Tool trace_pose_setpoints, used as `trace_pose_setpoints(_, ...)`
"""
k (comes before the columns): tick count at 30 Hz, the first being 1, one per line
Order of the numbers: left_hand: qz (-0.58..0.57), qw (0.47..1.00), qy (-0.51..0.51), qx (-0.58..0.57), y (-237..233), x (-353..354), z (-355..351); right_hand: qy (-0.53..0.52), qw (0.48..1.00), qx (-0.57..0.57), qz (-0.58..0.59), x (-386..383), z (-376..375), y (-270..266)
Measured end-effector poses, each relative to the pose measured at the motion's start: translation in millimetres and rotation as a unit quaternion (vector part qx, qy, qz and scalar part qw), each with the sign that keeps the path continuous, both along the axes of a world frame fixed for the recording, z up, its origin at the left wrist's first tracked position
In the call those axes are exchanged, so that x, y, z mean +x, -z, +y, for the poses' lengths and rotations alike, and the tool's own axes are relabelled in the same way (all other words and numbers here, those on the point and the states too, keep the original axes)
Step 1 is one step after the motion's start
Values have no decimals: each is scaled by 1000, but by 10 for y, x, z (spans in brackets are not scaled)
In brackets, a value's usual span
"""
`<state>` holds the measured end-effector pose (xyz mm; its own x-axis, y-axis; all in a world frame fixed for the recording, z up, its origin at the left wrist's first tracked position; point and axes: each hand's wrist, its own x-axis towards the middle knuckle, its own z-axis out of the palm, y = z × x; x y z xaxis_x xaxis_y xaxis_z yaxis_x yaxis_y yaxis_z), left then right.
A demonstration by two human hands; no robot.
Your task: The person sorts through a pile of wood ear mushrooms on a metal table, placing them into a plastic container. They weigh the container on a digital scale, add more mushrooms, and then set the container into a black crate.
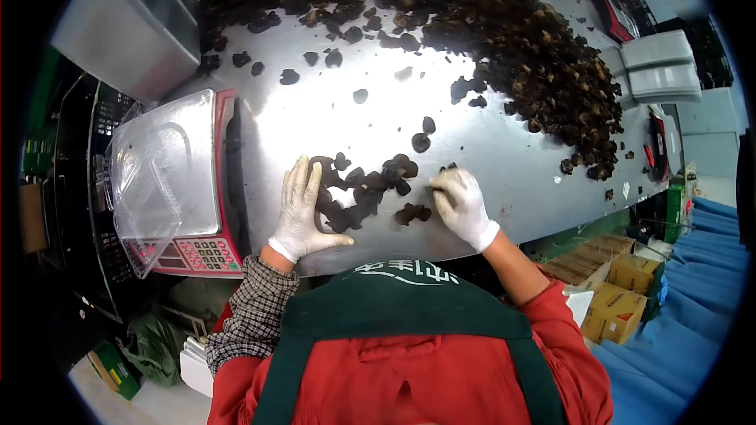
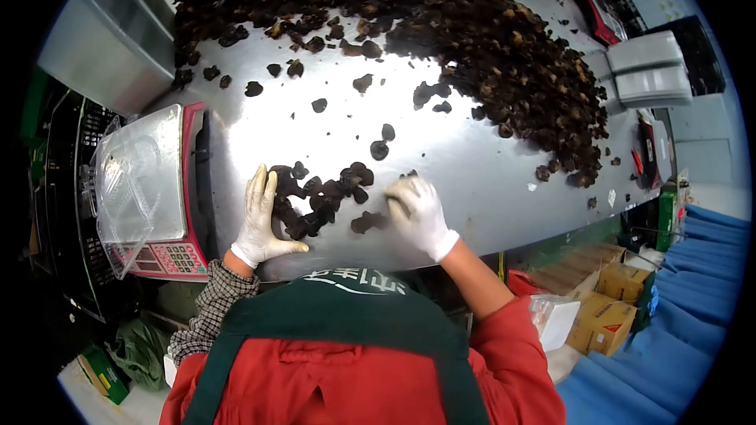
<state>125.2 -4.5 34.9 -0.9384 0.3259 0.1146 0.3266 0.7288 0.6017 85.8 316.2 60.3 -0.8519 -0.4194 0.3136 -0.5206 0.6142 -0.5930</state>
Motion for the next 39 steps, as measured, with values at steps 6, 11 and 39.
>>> trace_pose_setpoints(6,28,999,-20,-31,40,-121,6,39,999,29,-4,-812,-167,113)
trace_pose_setpoints(11,42,998,51,11,-43,-122,230,-42,996,-19,-72,-385,-268,124)
trace_pose_setpoints(39,-319,884,-118,321,-853,-1134,608,-25,944,-77,-320,-992,-828,-433)
